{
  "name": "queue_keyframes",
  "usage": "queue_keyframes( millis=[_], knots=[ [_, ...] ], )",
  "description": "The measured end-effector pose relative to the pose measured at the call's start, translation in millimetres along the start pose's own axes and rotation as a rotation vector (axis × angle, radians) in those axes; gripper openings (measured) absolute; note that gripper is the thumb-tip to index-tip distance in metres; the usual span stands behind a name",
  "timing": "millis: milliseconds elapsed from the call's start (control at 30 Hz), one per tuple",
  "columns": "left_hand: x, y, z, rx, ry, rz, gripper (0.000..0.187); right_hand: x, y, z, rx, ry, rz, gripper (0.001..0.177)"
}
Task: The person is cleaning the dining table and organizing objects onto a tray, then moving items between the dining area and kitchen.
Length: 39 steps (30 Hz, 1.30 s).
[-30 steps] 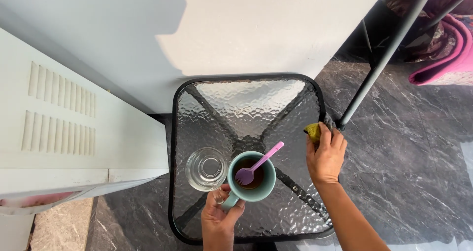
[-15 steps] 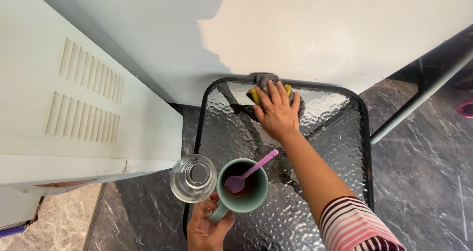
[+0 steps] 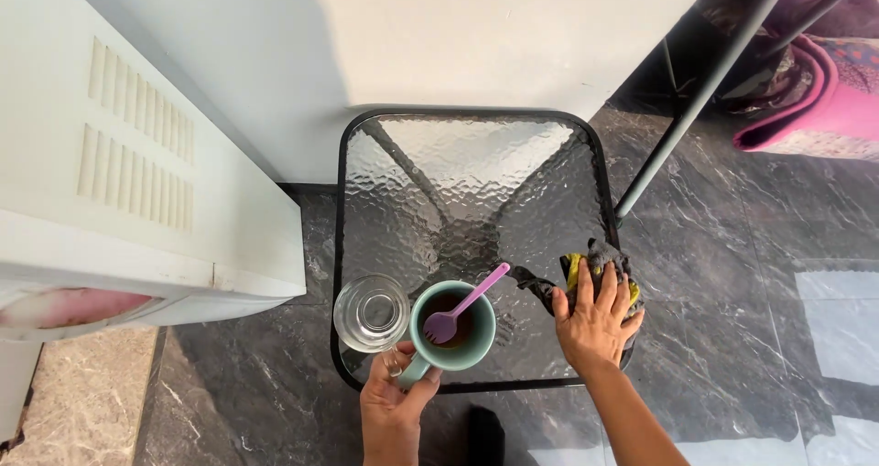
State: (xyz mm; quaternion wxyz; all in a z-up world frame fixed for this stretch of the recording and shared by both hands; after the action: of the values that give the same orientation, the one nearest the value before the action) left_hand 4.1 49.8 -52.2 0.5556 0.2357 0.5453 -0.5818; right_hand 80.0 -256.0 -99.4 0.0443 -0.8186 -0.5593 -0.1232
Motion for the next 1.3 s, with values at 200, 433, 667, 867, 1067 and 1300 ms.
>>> queue_keyframes(
  millis=[200,433,667,867,1067,1300],
  knots=[
    [-16.4,-53.1,-62.9,0.036,0.023,-0.02,0.021,125.3,-147.3,34.0,0.094,-0.04,-0.127,0.078],
    [-68.7,-109.6,-190.7,-0.067,-0.068,0.036,0.024,222.4,-230.0,152.6,0.747,1.343,-0.013,0.055],
    [-158.1,-185.0,-353.6,-0.254,-0.114,0.123,0.026,401.1,-326.2,53.6,1.135,1.596,0.328,0.034],
    [-244.3,-254.6,-517.9,-0.452,-0.289,0.258,0.024,642.7,-472.4,-72.9,1.509,1.468,-0.064,0.036],
    [-331.3,-381.0,-694.9,-0.789,-0.218,0.444,0.024,838.7,-672.1,-127.3,1.905,1.21,-0.508,0.037],
    [-356.6,-535.0,-886.1,-1.178,-0.431,0.584,0.023,997.8,-965.2,-158.7,2.311,0.82,-0.714,0.039]
  ],
)
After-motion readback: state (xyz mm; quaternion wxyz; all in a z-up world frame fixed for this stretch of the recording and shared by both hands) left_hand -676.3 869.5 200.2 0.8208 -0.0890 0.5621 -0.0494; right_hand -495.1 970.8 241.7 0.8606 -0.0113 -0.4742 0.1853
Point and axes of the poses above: each hand's wrist, its own y-axis towards the middle knuckle, its own z-axis out of the palm, x = y × z, the point moved 4 cm from there along y, towards the middle knuckle, and after that the axes turned 9 degrees about y, right-handed, at the moved point
